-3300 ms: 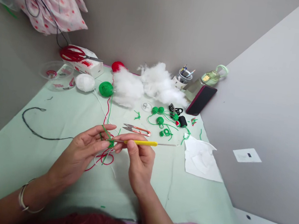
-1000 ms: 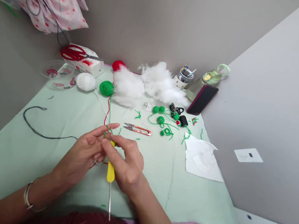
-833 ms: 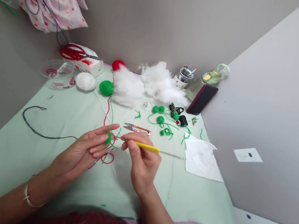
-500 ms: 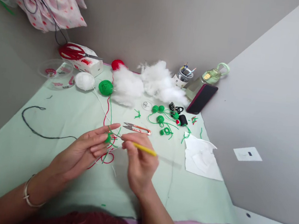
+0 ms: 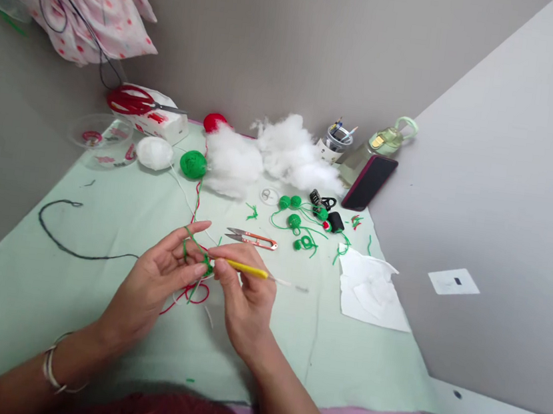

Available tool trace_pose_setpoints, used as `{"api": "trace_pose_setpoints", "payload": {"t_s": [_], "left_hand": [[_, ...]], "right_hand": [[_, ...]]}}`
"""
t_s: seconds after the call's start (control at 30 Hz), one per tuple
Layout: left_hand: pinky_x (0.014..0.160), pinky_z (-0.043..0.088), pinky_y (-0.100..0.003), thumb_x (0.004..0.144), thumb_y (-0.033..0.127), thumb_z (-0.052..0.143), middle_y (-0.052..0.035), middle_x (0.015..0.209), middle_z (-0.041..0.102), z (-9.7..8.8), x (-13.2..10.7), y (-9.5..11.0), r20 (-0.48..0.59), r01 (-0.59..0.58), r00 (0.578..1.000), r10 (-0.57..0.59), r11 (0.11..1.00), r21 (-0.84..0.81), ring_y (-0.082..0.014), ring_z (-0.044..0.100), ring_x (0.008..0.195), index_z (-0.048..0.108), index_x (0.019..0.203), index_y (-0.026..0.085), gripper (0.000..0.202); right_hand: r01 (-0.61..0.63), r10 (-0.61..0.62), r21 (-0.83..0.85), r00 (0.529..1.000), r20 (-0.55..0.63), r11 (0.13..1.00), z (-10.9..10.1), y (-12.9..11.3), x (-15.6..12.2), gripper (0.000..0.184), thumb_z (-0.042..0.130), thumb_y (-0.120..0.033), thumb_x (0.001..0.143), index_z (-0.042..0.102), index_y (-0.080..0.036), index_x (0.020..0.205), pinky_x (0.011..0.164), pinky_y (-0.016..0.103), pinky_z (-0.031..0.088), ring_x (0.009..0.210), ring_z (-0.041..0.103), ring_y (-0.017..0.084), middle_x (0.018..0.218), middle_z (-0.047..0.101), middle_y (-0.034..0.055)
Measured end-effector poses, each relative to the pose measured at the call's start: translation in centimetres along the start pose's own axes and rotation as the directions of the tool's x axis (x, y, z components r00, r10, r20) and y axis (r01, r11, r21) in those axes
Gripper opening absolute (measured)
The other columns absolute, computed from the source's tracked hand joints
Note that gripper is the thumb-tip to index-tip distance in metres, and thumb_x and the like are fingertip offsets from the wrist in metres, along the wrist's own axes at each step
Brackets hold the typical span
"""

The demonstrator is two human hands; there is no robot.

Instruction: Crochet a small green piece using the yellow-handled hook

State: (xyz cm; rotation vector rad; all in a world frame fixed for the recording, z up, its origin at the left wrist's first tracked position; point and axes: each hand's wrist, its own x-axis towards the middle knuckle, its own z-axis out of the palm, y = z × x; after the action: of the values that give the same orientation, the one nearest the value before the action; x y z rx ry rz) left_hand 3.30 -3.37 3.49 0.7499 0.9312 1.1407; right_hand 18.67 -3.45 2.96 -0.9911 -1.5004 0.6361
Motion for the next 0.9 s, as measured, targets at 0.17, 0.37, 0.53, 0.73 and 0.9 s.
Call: {"api": "trace_pose_setpoints", "payload": {"t_s": [0.17,0.37,0.53,0.73,0.9], "left_hand": [[0.053,0.037,-0.020,0.084,0.031,0.089,0.0059,0.075,0.060,0.0,0.2,0.2,0.079,0.167,0.985,-0.156,0.973,-0.157,-0.0054,0.040,0.055,0.067,0.141,0.019,0.063],[0.049,0.037,-0.015,0.077,0.028,0.096,0.0069,0.073,0.055,0.0,0.8,0.1,0.141,0.254,0.965,-0.220,0.915,-0.314,-0.0004,0.033,0.049,0.081,0.106,0.015,0.035],[0.049,0.041,-0.013,0.065,0.030,0.103,0.0064,0.076,0.059,-0.4,1.4,-0.6,0.035,0.233,0.969,-0.243,0.868,-0.438,0.0000,0.038,0.050,0.076,0.085,0.016,0.037],[0.047,0.041,-0.012,0.062,0.031,0.104,0.0072,0.078,0.060,-0.7,2.0,-0.7,-0.027,0.205,0.971,-0.237,0.888,-0.412,0.0015,0.035,0.048,0.073,0.085,0.015,0.042],[0.054,0.050,-0.013,0.066,0.032,0.102,0.0053,0.078,0.069,-0.5,2.1,-1.3,-0.094,0.171,0.972,-0.217,0.919,-0.354,-0.0031,0.052,0.054,0.075,0.091,0.018,0.039]], "right_hand": [[0.321,-0.302,-0.309,0.947,0.109,0.895,0.1,0.8,-0.8,0.042,0.063,-0.007,0.100,0.075,-0.029,0.133,0.076,0.030,0.063,0.094,0.075,0.019,0.112,0.078,0.0095],[0.103,-0.102,-0.026,0.993,0.054,0.994,0.2,0.2,0.0,0.031,0.063,-0.011,0.102,0.078,-0.031,0.120,0.088,0.035,0.064,0.103,0.075,0.021,0.106,0.078,0.0060],[0.115,-0.104,-0.081,0.985,0.137,0.990,-0.2,-0.1,0.3,0.035,0.066,-0.011,0.100,0.077,-0.033,0.125,0.083,0.030,0.062,0.098,0.072,0.017,0.108,0.069,0.0055],[-0.096,0.100,-0.026,0.964,0.248,0.995,-0.8,0.6,0.9,0.029,0.077,-0.027,0.096,0.066,-0.026,0.123,0.076,0.029,0.058,0.080,0.065,0.013,0.109,0.069,0.0047],[-0.326,0.346,-0.118,0.867,0.359,0.938,-0.3,0.7,0.9,0.032,0.079,-0.049,0.092,0.058,-0.024,0.091,0.068,0.027,0.050,0.072,0.059,0.015,0.081,0.068,-0.0014]]}}
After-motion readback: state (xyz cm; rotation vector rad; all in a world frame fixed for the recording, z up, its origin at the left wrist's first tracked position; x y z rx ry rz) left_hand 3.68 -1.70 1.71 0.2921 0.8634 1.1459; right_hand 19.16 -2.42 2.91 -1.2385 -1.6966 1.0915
